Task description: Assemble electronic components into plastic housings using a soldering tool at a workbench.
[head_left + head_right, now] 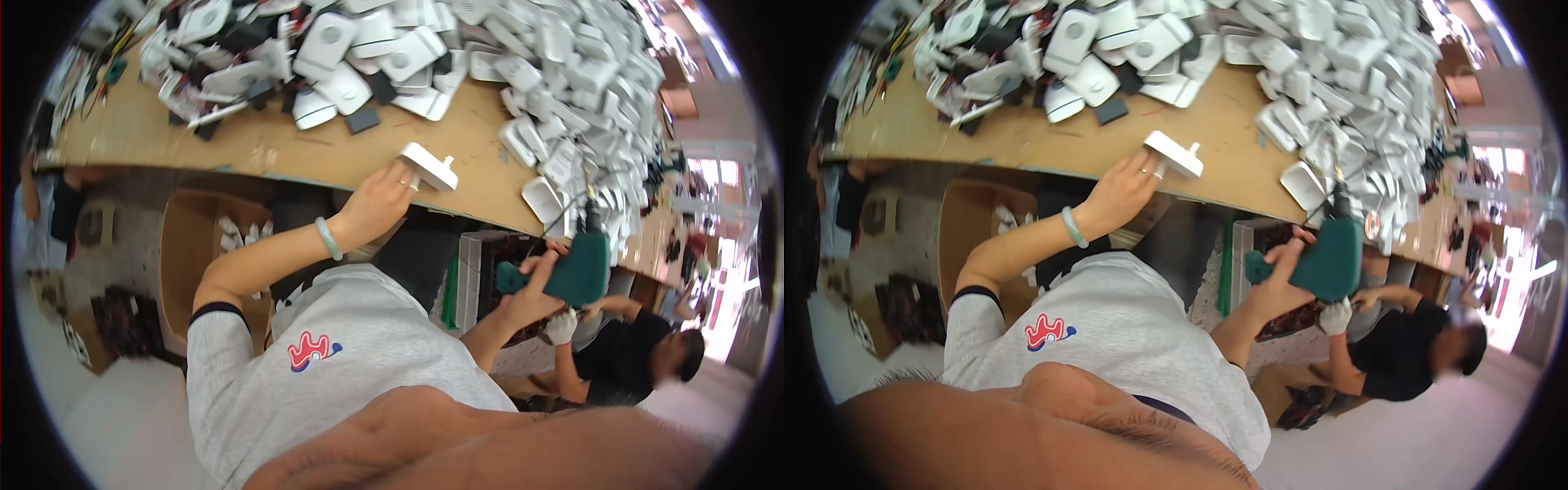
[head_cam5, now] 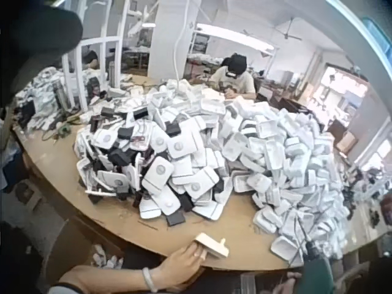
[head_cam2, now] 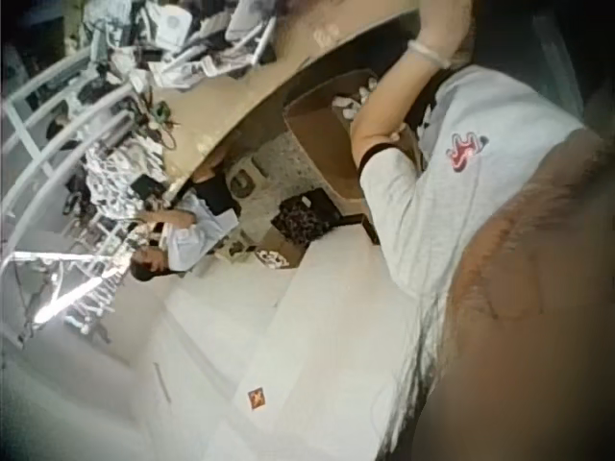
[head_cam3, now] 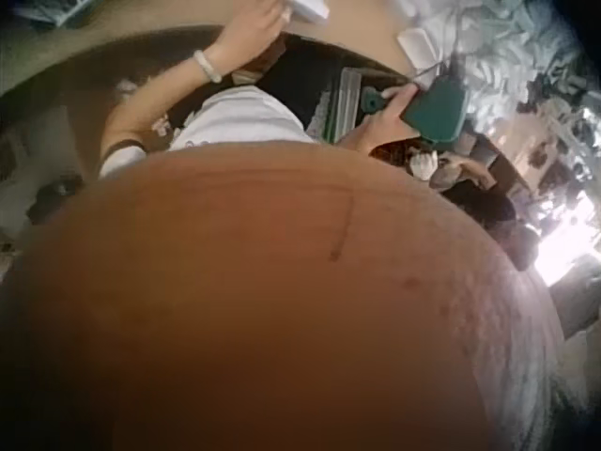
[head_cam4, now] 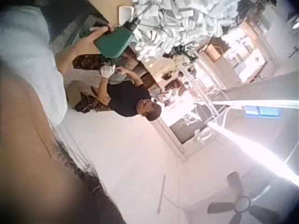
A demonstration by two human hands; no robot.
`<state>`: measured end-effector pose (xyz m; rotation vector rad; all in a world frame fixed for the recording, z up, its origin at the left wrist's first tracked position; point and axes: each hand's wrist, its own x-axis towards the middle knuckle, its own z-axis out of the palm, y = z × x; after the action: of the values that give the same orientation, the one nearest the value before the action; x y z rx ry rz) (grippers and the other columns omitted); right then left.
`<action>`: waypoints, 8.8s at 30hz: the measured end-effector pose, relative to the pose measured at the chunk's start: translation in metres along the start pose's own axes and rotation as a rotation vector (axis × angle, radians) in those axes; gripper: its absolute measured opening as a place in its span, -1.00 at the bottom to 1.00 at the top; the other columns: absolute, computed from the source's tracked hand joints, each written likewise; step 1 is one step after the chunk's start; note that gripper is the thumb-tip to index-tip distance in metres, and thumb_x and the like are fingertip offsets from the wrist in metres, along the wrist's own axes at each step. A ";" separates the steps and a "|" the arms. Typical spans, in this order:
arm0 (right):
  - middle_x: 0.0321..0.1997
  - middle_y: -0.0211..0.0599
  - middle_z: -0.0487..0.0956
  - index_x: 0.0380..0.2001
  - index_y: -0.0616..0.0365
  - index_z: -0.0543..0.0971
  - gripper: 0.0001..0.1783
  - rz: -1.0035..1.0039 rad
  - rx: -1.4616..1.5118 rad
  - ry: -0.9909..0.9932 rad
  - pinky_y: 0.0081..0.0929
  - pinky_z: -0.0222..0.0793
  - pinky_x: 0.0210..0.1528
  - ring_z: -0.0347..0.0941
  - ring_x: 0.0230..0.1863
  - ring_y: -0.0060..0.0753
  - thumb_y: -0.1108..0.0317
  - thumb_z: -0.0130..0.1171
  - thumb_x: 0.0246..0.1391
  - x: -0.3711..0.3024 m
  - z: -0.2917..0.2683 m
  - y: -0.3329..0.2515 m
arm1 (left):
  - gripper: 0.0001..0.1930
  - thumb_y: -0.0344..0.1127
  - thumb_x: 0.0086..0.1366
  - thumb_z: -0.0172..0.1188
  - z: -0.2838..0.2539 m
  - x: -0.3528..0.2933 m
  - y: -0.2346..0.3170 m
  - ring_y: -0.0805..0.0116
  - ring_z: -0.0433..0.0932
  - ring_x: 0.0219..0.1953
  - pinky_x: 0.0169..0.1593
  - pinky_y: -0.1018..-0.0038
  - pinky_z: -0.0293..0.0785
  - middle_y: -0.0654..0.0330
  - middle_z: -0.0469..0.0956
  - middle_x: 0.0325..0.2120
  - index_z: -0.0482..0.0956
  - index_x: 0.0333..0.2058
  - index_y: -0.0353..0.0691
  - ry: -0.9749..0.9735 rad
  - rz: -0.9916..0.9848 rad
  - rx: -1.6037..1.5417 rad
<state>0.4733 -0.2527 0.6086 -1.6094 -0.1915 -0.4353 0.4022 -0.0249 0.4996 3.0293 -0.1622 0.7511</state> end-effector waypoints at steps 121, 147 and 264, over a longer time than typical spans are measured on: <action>-0.65 -0.50 0.52 -0.40 0.25 0.63 -0.79 0.252 -0.272 -0.423 -0.63 0.28 -0.55 0.40 -0.62 -0.70 0.31 0.37 0.15 -0.025 0.003 0.058 | -0.84 -0.57 0.09 0.21 0.009 0.091 0.003 0.12 0.31 0.32 0.20 0.14 0.13 0.15 0.49 0.15 0.57 -0.30 -0.33 -0.005 -0.303 -0.198; -0.54 -0.47 0.59 -0.24 0.27 0.67 -0.80 0.278 -0.245 -0.391 -0.67 0.33 -0.53 0.42 -0.59 -0.71 0.35 0.37 0.14 -0.031 0.003 0.059 | -0.89 -0.55 0.14 0.23 0.010 0.091 0.004 0.12 0.27 0.34 0.18 0.05 0.12 0.12 0.48 0.16 0.58 -0.33 -0.30 -0.010 -0.307 -0.197; -0.33 -0.17 0.65 -0.23 0.25 0.62 -0.76 0.323 -0.305 -0.445 -0.39 0.48 -0.20 0.60 -0.32 -0.24 0.34 0.38 0.09 -0.020 0.006 0.048 | -0.81 -0.46 0.00 0.26 0.011 0.098 0.009 0.15 0.37 0.26 0.10 0.05 0.13 0.12 0.59 0.03 0.64 -0.33 -0.24 0.052 -0.274 0.007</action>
<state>0.4744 -0.2483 0.5563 -1.9830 -0.2008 0.1572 0.4924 -0.0439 0.5350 2.9460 0.2510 0.8041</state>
